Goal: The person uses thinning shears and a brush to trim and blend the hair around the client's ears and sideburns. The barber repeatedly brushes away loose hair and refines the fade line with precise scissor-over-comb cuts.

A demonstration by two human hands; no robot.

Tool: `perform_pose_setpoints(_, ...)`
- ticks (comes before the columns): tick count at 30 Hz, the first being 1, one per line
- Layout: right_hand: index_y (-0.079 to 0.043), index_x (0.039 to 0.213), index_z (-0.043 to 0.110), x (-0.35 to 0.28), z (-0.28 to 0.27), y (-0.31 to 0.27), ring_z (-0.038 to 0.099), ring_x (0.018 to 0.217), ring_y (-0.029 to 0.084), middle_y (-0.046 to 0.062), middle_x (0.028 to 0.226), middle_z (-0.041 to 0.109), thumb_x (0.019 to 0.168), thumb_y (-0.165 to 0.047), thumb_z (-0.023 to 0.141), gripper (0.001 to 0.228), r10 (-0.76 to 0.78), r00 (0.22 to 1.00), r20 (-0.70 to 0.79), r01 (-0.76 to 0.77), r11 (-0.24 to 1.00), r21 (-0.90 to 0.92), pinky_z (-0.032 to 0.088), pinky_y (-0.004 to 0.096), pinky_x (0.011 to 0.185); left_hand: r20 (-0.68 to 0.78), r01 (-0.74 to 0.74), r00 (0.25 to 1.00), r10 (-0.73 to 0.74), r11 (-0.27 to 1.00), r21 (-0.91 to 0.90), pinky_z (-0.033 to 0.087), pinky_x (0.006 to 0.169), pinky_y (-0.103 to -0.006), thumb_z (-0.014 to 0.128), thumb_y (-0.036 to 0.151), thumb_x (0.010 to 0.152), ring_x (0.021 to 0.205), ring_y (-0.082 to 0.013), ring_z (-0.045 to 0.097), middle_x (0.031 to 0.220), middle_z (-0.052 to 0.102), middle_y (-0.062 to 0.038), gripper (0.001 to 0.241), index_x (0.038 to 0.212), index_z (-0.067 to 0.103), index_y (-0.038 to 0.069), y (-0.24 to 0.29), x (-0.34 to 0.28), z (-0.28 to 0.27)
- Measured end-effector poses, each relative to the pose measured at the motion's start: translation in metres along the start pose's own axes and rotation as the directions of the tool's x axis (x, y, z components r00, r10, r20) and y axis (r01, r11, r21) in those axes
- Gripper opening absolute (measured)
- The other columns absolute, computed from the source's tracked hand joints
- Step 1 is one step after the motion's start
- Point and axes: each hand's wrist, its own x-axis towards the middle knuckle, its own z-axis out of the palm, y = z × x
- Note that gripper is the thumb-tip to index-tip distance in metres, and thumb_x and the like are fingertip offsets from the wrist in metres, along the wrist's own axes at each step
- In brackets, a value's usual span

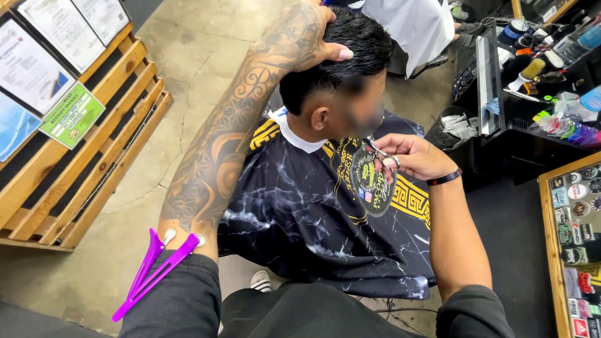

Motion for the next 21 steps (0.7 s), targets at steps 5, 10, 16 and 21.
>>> perform_pose_setpoints(5,0.004,0.133,0.058,0.001,0.006,-0.013,0.07,0.075,0.018,0.018,0.097,0.072,0.093,-0.005,0.069,0.042,0.008,1.0,0.027,-0.007,0.999,-0.043,0.064,0.029,0.068,0.099,0.123,0.988,-0.117,0.991,-0.047,0.045,0.059,-0.0434,0.084,0.055,0.089,0.07,-0.0256,0.062,0.08,0.066,-0.004,0.048,0.093,0.061,0.013,0.015,-0.008,-0.014)
perform_pose_setpoints(10,0.006,0.133,0.058,0.003,0.001,-0.013,0.072,0.092,0.022,0.019,0.105,0.071,0.091,-0.003,0.069,0.045,0.015,1.0,0.003,-0.015,0.998,-0.06,0.065,0.031,0.07,0.103,0.126,0.987,-0.121,0.991,-0.039,0.045,0.061,-0.0451,0.082,0.058,0.09,0.073,-0.0292,0.065,0.083,0.067,-0.008,0.054,0.102,0.061,0.011,0.004,-0.004,-0.003)
perform_pose_setpoints(16,0.005,0.134,0.057,0.001,-0.002,-0.015,0.072,0.091,0.021,0.018,0.104,0.072,0.095,-0.01,0.068,0.042,-0.003,0.999,0.041,0.007,0.995,-0.097,0.064,0.032,0.071,0.065,0.117,0.991,-0.113,0.991,-0.066,0.051,0.08,-0.044,0.082,0.061,0.087,0.102,-0.0337,0.067,0.12,0.07,-0.011,0.07,0.128,0.059,0.008,-0.003,-0.002,0.005)
perform_pose_setpoints(21,0.008,0.138,0.054,0.004,0.002,-0.025,0.071,0.089,0.022,0.023,0.105,0.071,0.092,-0.005,0.068,0.05,-0.023,0.999,0.045,0.026,0.997,-0.067,0.063,0.031,0.066,0.07,0.105,0.993,-0.099,0.991,-0.078,0.051,0.08,-0.0438,0.082,0.06,0.088,0.102,-0.033,0.067,0.118,0.069,-0.01,0.067,0.126,0.06,0.009,-0.001,-0.002,0.005)
